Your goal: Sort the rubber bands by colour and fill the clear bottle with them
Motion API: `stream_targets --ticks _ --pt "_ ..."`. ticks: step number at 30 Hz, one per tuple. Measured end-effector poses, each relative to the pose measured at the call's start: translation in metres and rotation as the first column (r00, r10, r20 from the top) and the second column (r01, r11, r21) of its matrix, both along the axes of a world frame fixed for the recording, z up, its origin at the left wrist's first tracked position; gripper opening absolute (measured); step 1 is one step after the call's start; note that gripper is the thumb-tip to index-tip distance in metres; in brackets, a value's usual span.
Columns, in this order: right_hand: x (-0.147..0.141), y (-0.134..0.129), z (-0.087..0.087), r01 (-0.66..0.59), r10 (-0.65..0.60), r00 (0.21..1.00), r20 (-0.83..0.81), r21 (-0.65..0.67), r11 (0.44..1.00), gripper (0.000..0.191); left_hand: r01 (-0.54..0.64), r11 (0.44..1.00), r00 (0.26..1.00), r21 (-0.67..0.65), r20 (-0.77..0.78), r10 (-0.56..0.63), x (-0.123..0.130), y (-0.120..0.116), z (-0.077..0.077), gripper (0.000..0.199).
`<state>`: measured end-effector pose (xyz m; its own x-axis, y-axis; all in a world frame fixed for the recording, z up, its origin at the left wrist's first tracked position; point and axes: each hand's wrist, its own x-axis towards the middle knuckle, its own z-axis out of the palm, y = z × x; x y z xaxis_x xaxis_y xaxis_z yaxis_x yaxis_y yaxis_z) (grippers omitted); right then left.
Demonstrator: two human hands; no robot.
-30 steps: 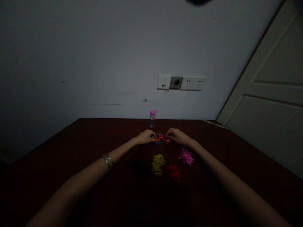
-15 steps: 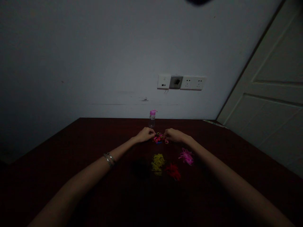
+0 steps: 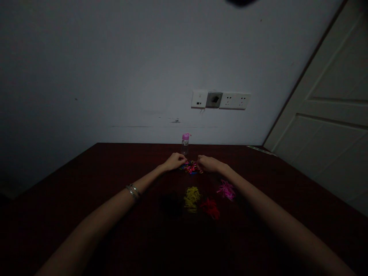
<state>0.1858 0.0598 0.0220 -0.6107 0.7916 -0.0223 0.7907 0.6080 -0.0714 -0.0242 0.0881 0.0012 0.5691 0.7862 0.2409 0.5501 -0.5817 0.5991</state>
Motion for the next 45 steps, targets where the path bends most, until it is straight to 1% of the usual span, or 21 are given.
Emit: stream_targets --ticks 3,6,8,11,15,19,22,24,26,28,31,33,34,37,39,41,43,45 --pt "0.004 0.003 0.000 -0.033 0.030 0.988 -0.149 -0.019 0.999 0.016 -0.019 1.000 1.000 -0.010 0.023 0.019 -0.001 0.001 0.000 0.036" --pt "0.009 0.008 0.000 -0.062 0.046 0.944 -0.326 -0.039 0.997 0.013 -0.034 0.999 0.999 -0.022 0.030 0.035 -0.002 0.002 0.001 0.037" --pt "0.011 0.010 0.000 -0.055 0.014 0.906 -0.423 -0.085 0.995 0.013 -0.034 0.999 0.999 -0.027 0.038 0.035 -0.001 0.002 0.000 0.038" --pt "0.014 0.013 0.001 -0.048 -0.051 0.838 -0.543 -0.166 0.985 0.019 -0.019 1.000 0.998 -0.022 0.058 0.020 0.001 0.003 -0.002 0.037" --pt "0.015 0.015 -0.002 -0.036 -0.135 0.747 -0.651 -0.242 0.970 0.028 0.004 1.000 0.997 -0.025 0.072 -0.002 0.007 0.002 -0.005 0.033" --pt "0.014 0.014 -0.006 -0.007 -0.254 0.643 -0.723 -0.337 0.941 0.034 0.021 0.999 0.998 -0.033 0.067 -0.018 0.013 -0.001 -0.007 0.030" --pt "0.013 0.010 -0.004 -0.006 -0.303 0.600 -0.740 -0.383 0.924 0.036 0.013 1.000 0.998 -0.025 0.067 -0.011 0.014 -0.003 -0.009 0.030" --pt "0.015 0.004 0.000 -0.011 -0.303 0.607 -0.735 -0.388 0.921 0.035 0.002 1.000 0.997 -0.025 0.076 0.000 0.014 -0.003 -0.010 0.030" --pt "0.017 -0.007 0.006 -0.013 -0.281 0.639 -0.716 -0.376 0.926 0.032 -0.003 0.999 0.996 -0.037 0.090 0.006 0.012 -0.003 -0.010 0.030" --pt "0.022 -0.023 0.013 -0.025 -0.243 0.686 -0.686 -0.355 0.934 0.028 -0.006 0.998 0.995 -0.057 0.103 0.011 0.009 -0.002 -0.010 0.030" --pt "0.032 -0.057 0.019 -0.070 -0.157 0.773 -0.615 -0.328 0.942 0.025 -0.004 0.997 0.991 -0.077 0.133 0.014 0.005 -0.001 -0.009 0.030" --pt "0.036 -0.081 0.019 -0.101 -0.109 0.825 -0.554 -0.336 0.936 0.023 -0.006 0.997 0.988 -0.083 0.155 0.019 0.003 -0.001 -0.010 0.030" --pt "0.037 -0.092 0.018 -0.101 -0.105 0.844 -0.526 -0.348 0.932 0.023 -0.010 0.996 0.987 -0.083 0.162 0.023 0.003 0.000 -0.011 0.029" --pt "0.035 -0.117 0.009 -0.049 -0.118 0.890 -0.440 -0.350 0.936 0.017 -0.029 0.997 0.985 -0.077 0.166 0.042 0.005 0.002 -0.014 0.029" --pt "0.031 -0.125 0.002 -0.013 -0.115 0.910 -0.398 -0.304 0.952 0.013 -0.039 0.997 0.985 -0.073 0.162 0.050 0.006 0.002 -0.016 0.029" --pt "0.028 -0.128 -0.002 -0.007 -0.100 0.919 -0.381 -0.269 0.963 0.011 -0.045 0.997 0.985 -0.070 0.161 0.056 0.006 0.003 -0.018 0.030" --pt "0.027 -0.128 -0.003 -0.026 -0.086 0.920 -0.383 -0.277 0.961 0.012 -0.055 0.997 0.984 -0.056 0.168 0.064 0.005 0.004 -0.019 0.030" --pt "0.028 -0.128 -0.002 -0.024 -0.099 0.915 -0.390 -0.299 0.954 0.014 -0.081 0.996 0.980 -0.037 0.180 0.086 0.001 0.005 -0.018 0.029"
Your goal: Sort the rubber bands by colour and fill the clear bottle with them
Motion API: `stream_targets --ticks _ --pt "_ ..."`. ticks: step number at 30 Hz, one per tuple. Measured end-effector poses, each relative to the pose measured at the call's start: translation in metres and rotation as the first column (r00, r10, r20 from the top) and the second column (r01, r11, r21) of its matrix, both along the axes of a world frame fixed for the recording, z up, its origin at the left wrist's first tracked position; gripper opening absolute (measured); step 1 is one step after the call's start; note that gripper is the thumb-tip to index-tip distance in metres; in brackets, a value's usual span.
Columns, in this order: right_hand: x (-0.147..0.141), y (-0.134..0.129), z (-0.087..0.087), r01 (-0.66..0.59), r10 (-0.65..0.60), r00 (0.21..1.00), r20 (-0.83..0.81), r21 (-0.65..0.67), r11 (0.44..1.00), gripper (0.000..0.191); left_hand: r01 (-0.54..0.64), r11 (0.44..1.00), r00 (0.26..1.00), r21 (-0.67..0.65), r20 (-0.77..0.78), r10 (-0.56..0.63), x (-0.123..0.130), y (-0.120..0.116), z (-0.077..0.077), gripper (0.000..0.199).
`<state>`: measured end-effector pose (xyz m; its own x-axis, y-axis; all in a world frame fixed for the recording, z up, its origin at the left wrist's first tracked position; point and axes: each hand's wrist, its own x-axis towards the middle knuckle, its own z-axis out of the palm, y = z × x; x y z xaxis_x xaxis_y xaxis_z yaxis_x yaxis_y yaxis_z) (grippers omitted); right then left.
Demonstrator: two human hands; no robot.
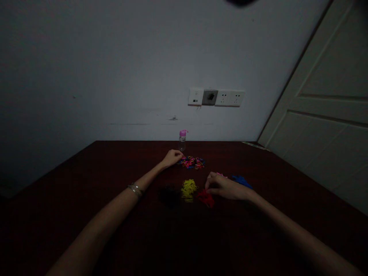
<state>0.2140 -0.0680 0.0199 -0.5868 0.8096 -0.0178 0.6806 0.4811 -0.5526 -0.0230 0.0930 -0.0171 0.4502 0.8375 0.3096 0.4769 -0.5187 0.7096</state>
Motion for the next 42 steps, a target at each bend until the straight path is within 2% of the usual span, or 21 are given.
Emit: stream_targets --ticks 5,8,11,15,19,23,27,30,35,42 --pt "0.004 0.003 0.007 0.030 -0.031 0.999 -0.037 -0.032 0.999 0.018 -0.096 0.995 0.995 -0.005 0.040 0.096 -0.011 0.006 0.004 0.028" --pt "0.005 0.007 0.014 0.005 -0.009 0.998 -0.060 -0.068 0.998 0.018 -0.096 0.994 0.993 -0.045 0.063 0.099 -0.014 0.008 0.005 0.026" --pt "0.006 0.018 0.021 0.009 -0.020 0.997 -0.075 -0.148 0.989 0.016 -0.019 0.997 0.999 -0.073 0.045 0.023 -0.012 0.004 0.007 0.023" --pt "0.004 0.040 0.022 0.005 -0.032 0.990 -0.136 -0.194 0.981 0.017 0.147 0.988 0.984 -0.050 -0.091 -0.151 -0.004 -0.012 0.014 0.022" --pt "-0.009 0.062 0.010 0.039 -0.042 0.993 -0.109 -0.030 0.999 0.022 0.292 0.956 0.929 -0.003 -0.239 -0.284 0.004 -0.027 0.020 0.020" --pt "-0.026 0.074 -0.004 0.057 -0.070 0.996 0.063 0.195 0.979 0.021 0.295 0.955 0.895 0.036 -0.361 -0.263 0.008 -0.032 0.019 0.018" --pt "-0.042 0.078 -0.010 0.081 -0.159 0.962 0.222 0.326 0.942 0.026 0.288 0.954 0.889 0.083 -0.392 -0.234 0.008 -0.035 0.016 0.014" --pt "-0.050 0.079 -0.011 0.086 -0.200 0.935 0.293 0.360 0.929 0.029 0.296 0.950 0.890 0.094 -0.387 -0.240 0.008 -0.035 0.014 0.015" --pt "-0.054 0.081 -0.011 0.076 -0.206 0.924 0.322 0.372 0.925 0.020 0.314 0.942 0.909 0.118 -0.324 -0.263 0.003 -0.034 0.012 0.018" --pt "-0.049 0.083 -0.015 0.049 -0.175 0.939 0.295 0.390 0.920 0.019 0.240 0.966 0.950 0.099 -0.227 -0.212 -0.010 -0.032 0.015 0.021"
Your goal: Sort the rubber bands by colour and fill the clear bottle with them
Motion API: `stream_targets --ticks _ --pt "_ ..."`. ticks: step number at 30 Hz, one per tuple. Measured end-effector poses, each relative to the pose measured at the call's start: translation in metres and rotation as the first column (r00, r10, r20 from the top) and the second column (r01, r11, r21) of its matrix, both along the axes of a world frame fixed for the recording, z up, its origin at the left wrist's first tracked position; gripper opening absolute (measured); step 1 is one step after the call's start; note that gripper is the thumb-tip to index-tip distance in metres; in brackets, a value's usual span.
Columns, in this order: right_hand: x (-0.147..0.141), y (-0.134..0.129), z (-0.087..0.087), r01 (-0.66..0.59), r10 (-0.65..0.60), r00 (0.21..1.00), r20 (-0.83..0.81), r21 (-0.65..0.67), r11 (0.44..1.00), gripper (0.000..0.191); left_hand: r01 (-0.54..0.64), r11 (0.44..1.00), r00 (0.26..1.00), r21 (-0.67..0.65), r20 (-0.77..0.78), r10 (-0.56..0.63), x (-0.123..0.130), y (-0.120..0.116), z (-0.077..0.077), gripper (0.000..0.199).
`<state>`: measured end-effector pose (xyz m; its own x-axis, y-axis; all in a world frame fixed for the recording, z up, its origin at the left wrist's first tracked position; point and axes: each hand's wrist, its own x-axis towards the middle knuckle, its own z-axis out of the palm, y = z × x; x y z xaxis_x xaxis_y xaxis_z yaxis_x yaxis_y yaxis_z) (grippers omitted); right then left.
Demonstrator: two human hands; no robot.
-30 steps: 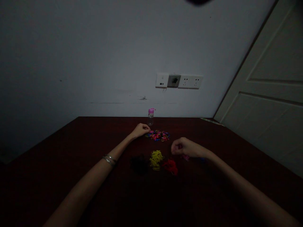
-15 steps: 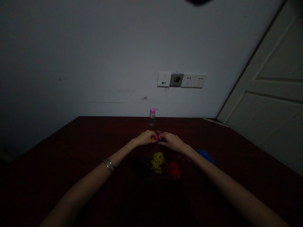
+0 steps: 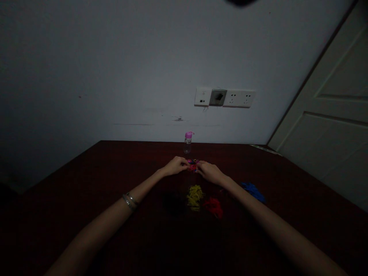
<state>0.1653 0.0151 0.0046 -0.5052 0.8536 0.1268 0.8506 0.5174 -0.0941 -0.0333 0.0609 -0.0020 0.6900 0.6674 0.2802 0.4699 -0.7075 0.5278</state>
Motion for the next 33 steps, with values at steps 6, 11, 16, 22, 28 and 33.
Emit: stream_targets --ticks 6,11,16,22,28,33 --pt "0.008 0.006 0.004 -0.036 -0.007 0.944 -0.330 -0.125 0.991 0.022 -0.071 0.996 0.996 -0.058 0.045 0.074 -0.013 -0.004 0.002 0.026" --pt "0.013 0.017 0.010 -0.168 -0.051 0.805 -0.591 -0.310 0.936 0.032 -0.130 0.987 0.990 -0.091 0.041 0.134 -0.012 -0.010 0.010 0.030" --pt "0.010 0.024 0.012 -0.270 -0.075 0.746 -0.661 -0.404 0.874 0.041 -0.072 0.969 0.983 -0.237 0.146 0.109 0.007 -0.011 0.008 0.034" --pt "0.016 0.016 0.025 -0.248 -0.100 0.752 -0.652 -0.421 0.872 0.042 -0.053 0.962 0.977 -0.269 0.187 0.106 0.014 -0.011 0.004 0.028" --pt "0.084 -0.010 0.043 -0.004 -0.177 0.856 -0.486 -0.349 0.937 0.039 -0.174 0.972 0.982 -0.155 0.045 0.183 -0.016 -0.009 0.006 0.028" --pt "0.152 -0.028 0.037 0.107 -0.195 0.952 -0.234 -0.344 0.933 0.032 -0.182 0.973 0.983 -0.141 -0.016 0.181 -0.038 -0.005 -0.001 0.026"
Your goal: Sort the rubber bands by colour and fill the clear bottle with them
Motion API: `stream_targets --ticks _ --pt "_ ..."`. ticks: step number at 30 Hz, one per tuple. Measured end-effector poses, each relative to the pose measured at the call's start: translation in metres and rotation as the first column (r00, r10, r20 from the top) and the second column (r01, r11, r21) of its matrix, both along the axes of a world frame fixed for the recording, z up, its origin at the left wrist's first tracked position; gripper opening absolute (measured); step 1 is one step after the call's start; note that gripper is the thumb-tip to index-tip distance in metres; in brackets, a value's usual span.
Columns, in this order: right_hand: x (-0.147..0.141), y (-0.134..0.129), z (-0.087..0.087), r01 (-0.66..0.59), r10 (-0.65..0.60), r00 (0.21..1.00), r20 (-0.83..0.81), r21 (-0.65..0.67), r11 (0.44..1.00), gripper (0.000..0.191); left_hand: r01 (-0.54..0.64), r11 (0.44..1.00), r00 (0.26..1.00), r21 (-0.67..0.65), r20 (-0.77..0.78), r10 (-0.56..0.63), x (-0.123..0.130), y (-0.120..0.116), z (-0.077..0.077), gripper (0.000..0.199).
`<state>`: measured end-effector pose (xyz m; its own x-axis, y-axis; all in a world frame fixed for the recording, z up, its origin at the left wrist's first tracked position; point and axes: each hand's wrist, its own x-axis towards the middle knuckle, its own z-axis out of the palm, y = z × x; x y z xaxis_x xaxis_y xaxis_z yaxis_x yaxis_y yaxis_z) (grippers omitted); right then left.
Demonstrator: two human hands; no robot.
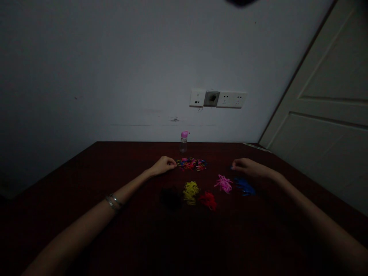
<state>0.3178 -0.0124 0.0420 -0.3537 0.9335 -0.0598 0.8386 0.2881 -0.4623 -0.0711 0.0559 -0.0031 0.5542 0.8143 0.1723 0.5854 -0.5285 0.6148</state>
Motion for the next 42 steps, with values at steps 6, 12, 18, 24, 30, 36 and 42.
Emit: stream_targets --ticks 6,12,18,24,30,36,42 --pt "0.029 -0.016 -0.015 0.026 -0.021 0.997 0.073 -0.057 0.998 0.014 0.011 1.000 1.000 -0.021 -0.015 -0.011 -0.004 0.001 -0.006 0.022" --pt "0.018 -0.015 -0.012 0.016 -0.017 0.996 0.083 0.003 1.000 0.018 0.041 0.998 0.996 0.043 -0.084 -0.038 0.007 0.001 -0.010 0.025" --pt "-0.012 -0.007 0.001 -0.006 -0.015 0.978 0.206 0.102 0.995 0.014 0.057 0.984 0.976 0.171 -0.216 -0.019 0.020 -0.001 -0.010 0.022" --pt "-0.034 -0.010 0.009 -0.062 0.018 0.968 0.250 0.170 0.983 0.015 0.028 0.981 0.965 0.192 -0.261 0.023 0.021 -0.002 -0.006 0.017" --pt "-0.028 -0.010 0.015 -0.054 -0.003 0.966 0.257 0.211 0.976 0.017 0.181 0.964 0.978 0.193 -0.134 -0.157 0.059 -0.012 0.007 0.017" --pt "-0.025 -0.008 0.014 0.012 -0.076 0.968 0.238 0.258 0.966 0.017 0.339 0.912 0.940 0.232 -0.107 -0.323 0.145 -0.042 0.014 0.016" --pt "-0.026 -0.013 0.014 0.032 -0.100 0.960 0.263 0.251 0.967 0.019 0.322 0.927 0.946 0.190 -0.026 -0.323 0.146 -0.033 0.010 0.027"
